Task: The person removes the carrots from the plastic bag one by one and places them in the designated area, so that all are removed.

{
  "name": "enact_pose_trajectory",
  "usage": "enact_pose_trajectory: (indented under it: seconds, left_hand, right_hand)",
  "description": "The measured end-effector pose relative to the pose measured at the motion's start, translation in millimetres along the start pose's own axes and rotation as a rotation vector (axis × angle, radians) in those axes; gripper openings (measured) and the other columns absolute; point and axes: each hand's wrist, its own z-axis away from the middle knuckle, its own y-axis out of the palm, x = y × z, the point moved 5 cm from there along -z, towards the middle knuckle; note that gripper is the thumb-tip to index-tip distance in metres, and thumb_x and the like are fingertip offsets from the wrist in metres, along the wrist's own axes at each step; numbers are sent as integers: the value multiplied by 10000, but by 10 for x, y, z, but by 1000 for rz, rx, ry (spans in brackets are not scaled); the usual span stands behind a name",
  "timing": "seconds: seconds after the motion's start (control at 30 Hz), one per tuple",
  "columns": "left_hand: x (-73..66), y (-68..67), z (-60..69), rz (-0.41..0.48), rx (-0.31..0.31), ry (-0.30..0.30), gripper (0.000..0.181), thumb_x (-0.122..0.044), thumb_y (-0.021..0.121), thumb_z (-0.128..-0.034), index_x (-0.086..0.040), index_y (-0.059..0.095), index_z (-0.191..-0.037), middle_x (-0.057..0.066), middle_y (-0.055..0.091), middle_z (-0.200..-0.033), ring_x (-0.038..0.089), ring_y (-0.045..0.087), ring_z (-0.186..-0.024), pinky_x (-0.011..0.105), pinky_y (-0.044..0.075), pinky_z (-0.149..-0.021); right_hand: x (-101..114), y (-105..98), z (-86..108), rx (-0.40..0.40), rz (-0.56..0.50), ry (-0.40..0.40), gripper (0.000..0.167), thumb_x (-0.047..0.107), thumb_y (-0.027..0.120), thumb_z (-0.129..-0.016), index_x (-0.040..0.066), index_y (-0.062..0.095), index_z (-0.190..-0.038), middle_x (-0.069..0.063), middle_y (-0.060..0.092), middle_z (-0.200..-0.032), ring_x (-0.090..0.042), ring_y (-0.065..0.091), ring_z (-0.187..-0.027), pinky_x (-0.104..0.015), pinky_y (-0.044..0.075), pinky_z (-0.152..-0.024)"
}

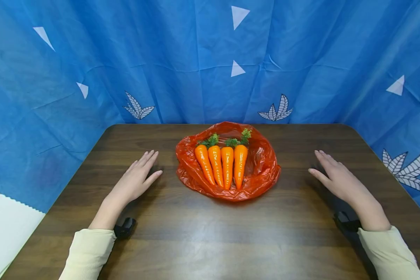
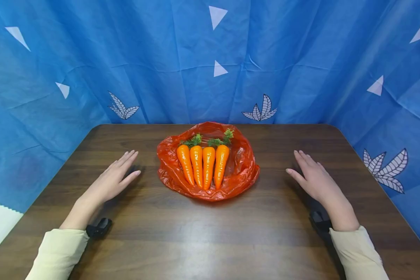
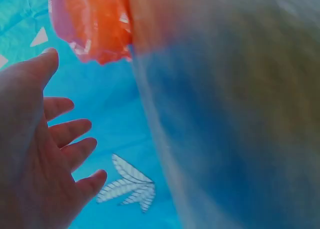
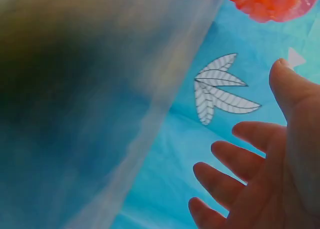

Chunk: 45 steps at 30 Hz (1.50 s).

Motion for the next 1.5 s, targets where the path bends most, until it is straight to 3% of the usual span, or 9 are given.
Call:
enact_pose_trajectory:
  seconds: [0.3, 0.67, 1.03, 1.27, 1.37, 1.5]
  left_hand:
    - [-334, -211, -112, -9, -63, 94, 682, -436, 476, -957, -63, 249, -1481, 166, 221, -1503, 308, 168, -1373, 499, 173, -1071]
    - [-789, -386, -245, -15, -60, 177, 674, -423, 470, -965, -49, 246, -1478, 128, 208, -1513, 253, 177, -1375, 471, 218, -1064]
    - [-1087, -237, -397, 51, -2, 217, 680, -439, 486, -952, -39, 286, -1463, 108, 231, -1509, 225, 229, -1361, 446, 292, -1032]
    - [-1157, -99, -526, 110, 35, 196, 653, -412, 506, -951, -67, 300, -1466, 94, 267, -1498, 257, 304, -1327, 442, 298, -1031]
    - [-1164, -27, -589, 147, 20, 169, 617, -371, 525, -952, -34, 350, -1438, 116, 326, -1466, 258, 331, -1313, 421, 286, -1041]
    - [-1164, 58, -666, 210, -45, 115, 539, -301, 553, -949, 19, 444, -1369, 156, 448, -1376, 273, 419, -1254, 415, 335, -1012]
  right_hand:
    - [259, -204, -80, -69, 32, -32, 763, 457, 444, -965, -8, 130, -1481, -301, 164, -1469, -473, 174, -1315, -610, 110, -1027]
    - [624, -338, -182, -91, 83, -99, 744, 462, 479, -948, 3, 217, -1472, -267, 211, -1472, -444, 230, -1311, -581, 151, -1040]
    - [1015, -227, -313, -115, 72, -175, 701, 410, 535, -936, 18, 282, -1459, -227, 264, -1469, -410, 284, -1302, -563, 208, -1033]
    - [1242, -89, -436, -100, 51, -197, 655, 360, 560, -935, 24, 325, -1445, -205, 291, -1464, -417, 324, -1278, -583, 282, -987]
    - [1286, -33, -474, -76, 19, -173, 630, 363, 547, -942, 34, 344, -1440, -213, 288, -1462, -429, 334, -1267, -602, 320, -948]
    - [1283, 30, -507, -22, -10, -116, 611, 364, 536, -946, 57, 353, -1442, -238, 294, -1449, -439, 340, -1259, -619, 331, -925]
